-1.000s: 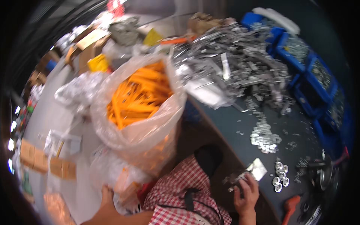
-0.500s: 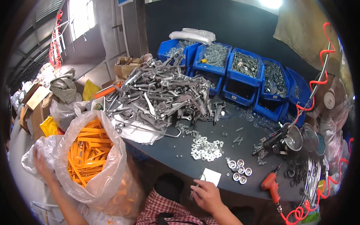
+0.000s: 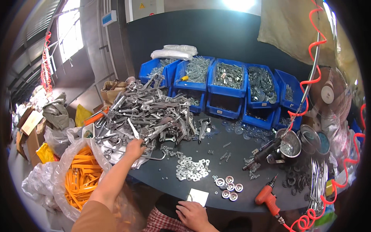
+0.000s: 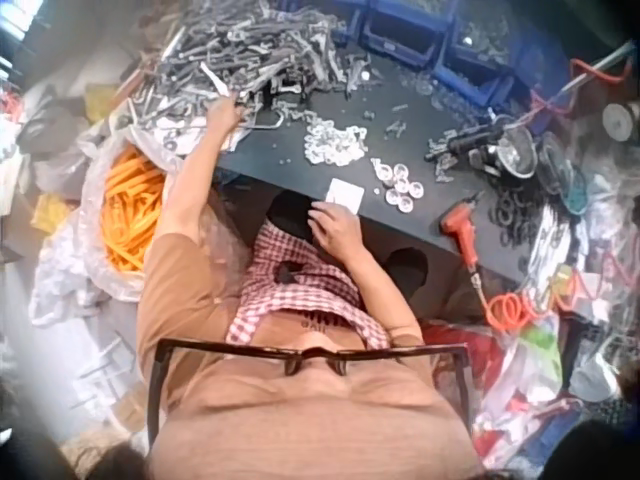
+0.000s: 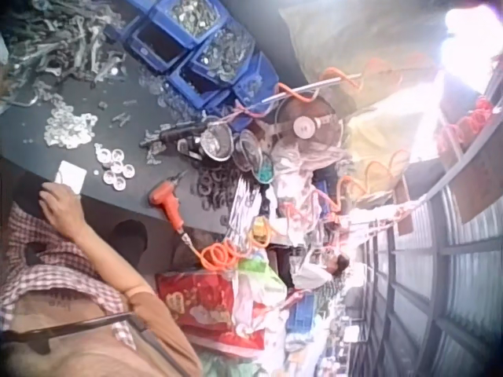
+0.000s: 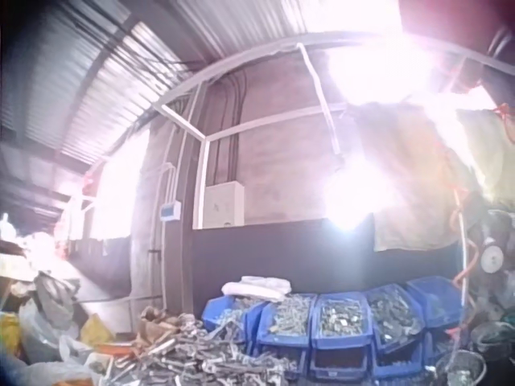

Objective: The person assembles metal hardware components for windows or doors by hand, using a power screwdriver to attach metal hinges, washers, screws, plastic spacers, and metal plates.

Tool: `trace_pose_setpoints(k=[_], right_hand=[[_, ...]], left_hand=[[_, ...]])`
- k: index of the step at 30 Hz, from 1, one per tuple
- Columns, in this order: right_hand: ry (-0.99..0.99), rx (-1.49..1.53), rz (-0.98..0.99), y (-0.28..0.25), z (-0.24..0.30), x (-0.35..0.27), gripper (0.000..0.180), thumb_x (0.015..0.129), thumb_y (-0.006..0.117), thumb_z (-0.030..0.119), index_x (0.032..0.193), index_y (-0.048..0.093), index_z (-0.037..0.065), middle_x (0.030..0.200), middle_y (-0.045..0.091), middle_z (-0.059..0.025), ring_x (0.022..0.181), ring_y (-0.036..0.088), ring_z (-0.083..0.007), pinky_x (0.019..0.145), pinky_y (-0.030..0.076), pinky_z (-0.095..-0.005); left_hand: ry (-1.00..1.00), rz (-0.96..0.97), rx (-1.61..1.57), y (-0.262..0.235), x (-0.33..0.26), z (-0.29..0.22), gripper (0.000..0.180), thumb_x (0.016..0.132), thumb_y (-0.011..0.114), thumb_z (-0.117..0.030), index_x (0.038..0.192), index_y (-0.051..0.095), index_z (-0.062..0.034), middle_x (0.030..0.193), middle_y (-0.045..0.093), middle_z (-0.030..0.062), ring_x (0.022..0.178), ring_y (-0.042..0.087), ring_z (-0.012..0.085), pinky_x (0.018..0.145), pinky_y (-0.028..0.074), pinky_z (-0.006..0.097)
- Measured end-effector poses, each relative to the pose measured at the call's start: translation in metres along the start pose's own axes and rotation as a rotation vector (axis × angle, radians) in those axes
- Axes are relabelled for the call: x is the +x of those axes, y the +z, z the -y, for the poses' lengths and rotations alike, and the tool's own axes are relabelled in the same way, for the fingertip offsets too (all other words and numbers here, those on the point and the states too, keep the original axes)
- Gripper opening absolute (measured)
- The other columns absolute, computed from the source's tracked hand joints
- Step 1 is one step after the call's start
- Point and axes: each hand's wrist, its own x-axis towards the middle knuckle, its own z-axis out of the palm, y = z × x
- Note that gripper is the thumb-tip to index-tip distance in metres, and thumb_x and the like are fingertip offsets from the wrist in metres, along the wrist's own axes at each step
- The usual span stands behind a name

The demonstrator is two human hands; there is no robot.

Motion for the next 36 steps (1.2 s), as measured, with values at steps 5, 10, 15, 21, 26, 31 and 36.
trace_pose_setpoints(k=[5, 10, 15, 21, 26, 31, 36], right_hand=[[-0.001, 0.033, -0.016, 0.007, -0.011, -0.01, 0.016, 0.067, 0.067, 0.015, 0.082, 0.062, 0.011, 0.091, 0.061, -0.0017, 0.079, 0.059, -0.0187, 0.066, 0.047, -0.0308], [0.099, 0.169, -0.099, -0.02, -0.005, 0.006, 0.03, 0.067, 0.067, 0.012, 0.096, 0.059, 0.011, 0.104, 0.056, -0.0085, 0.092, 0.055, -0.024, 0.076, 0.045, -0.0333], [-0.123, -0.291, -0.123, -0.065, 0.031, 0.03, 0.044, 0.064, 0.068, 0.017, 0.106, 0.054, 0.017, 0.111, 0.049, -0.0053, 0.101, 0.05, -0.0206, 0.084, 0.041, -0.0435], [0.373, 0.365, 0.022, -0.048, 0.014, -0.022, 0.025, 0.072, 0.065, 0.019, 0.095, 0.06, 0.009, 0.075, 0.061, -0.0071, 0.066, 0.06, -0.0217, 0.064, 0.048, -0.0292], [0.7, 0.749, 0.239, -0.026, 0.035, -0.037, 0.029, 0.075, 0.066, 0.029, 0.076, 0.06, 0.001, 0.064, 0.059, -0.0052, 0.057, 0.053, -0.0104, 0.052, 0.043, -0.028], [0.468, 0.501, 0.511, -0.064, -0.023, -0.007, 0.031, 0.072, 0.069, 0.028, 0.093, 0.061, 0.007, 0.072, 0.061, -0.0068, 0.063, 0.058, -0.0135, 0.06, 0.046, -0.0254], [0.731, 0.527, 0.351, -0.07, -0.067, 0.052, 0.017, 0.078, 0.06, 0.019, 0.089, 0.062, 0.005, 0.079, 0.064, -0.0073, 0.073, 0.061, -0.0144, 0.065, 0.047, -0.0265]], left_hand=[[0.284, -0.185, -0.145, -0.043, -0.017, -0.001, 0.03, 0.07, 0.065, -0.025, 0.092, 0.057, -0.0058, 0.092, 0.052, 0.0124, 0.086, 0.054, 0.0284, 0.074, 0.044, 0.038], [0.437, -0.055, -0.46, -0.135, -0.091, -0.058, 0.02, 0.069, 0.066, -0.014, 0.082, 0.058, -0.0027, 0.073, 0.057, 0.0099, 0.065, 0.056, 0.021, 0.06, 0.044, 0.03], [0.752, 0.389, -0.562, -0.133, -0.177, -0.09, 0.02, 0.07, 0.067, -0.022, 0.08, 0.061, -0.0065, 0.069, 0.058, 0.0102, 0.063, 0.057, 0.0272, 0.058, 0.045, 0.032], [0.5, 0.286, -1.371, -0.086, -0.191, -0.08, 0.075, 0.051, 0.08, -0.04, 0.109, 0.051, -0.0015, 0.107, 0.052, 0.0117, 0.087, 0.055, 0.0177, 0.075, 0.044, 0.029], [0.076, 0.986, -1.263, -0.03, -0.235, -0.108, 0.052, 0.07, 0.071, -0.021, 0.112, 0.047, -0.0008, 0.099, 0.054, 0.0092, 0.091, 0.054, 0.015, 0.077, 0.045, 0.027], [-0.111, 0.508, -1.436, -0.018, -0.245, -0.081, 0.023, 0.08, 0.052, -0.005, 0.102, 0.055, 0.0003, 0.091, 0.058, 0.0045, 0.078, 0.055, 0.0149, 0.071, 0.045, 0.028], [-0.485, 0.326, -1.659, -0.03, -0.228, -0.039, 0.028, 0.085, 0.041, -0.01, 0.11, 0.051, -0.0005, 0.096, 0.056, 0.0092, 0.089, 0.053, 0.0162, 0.075, 0.042, 0.027]])
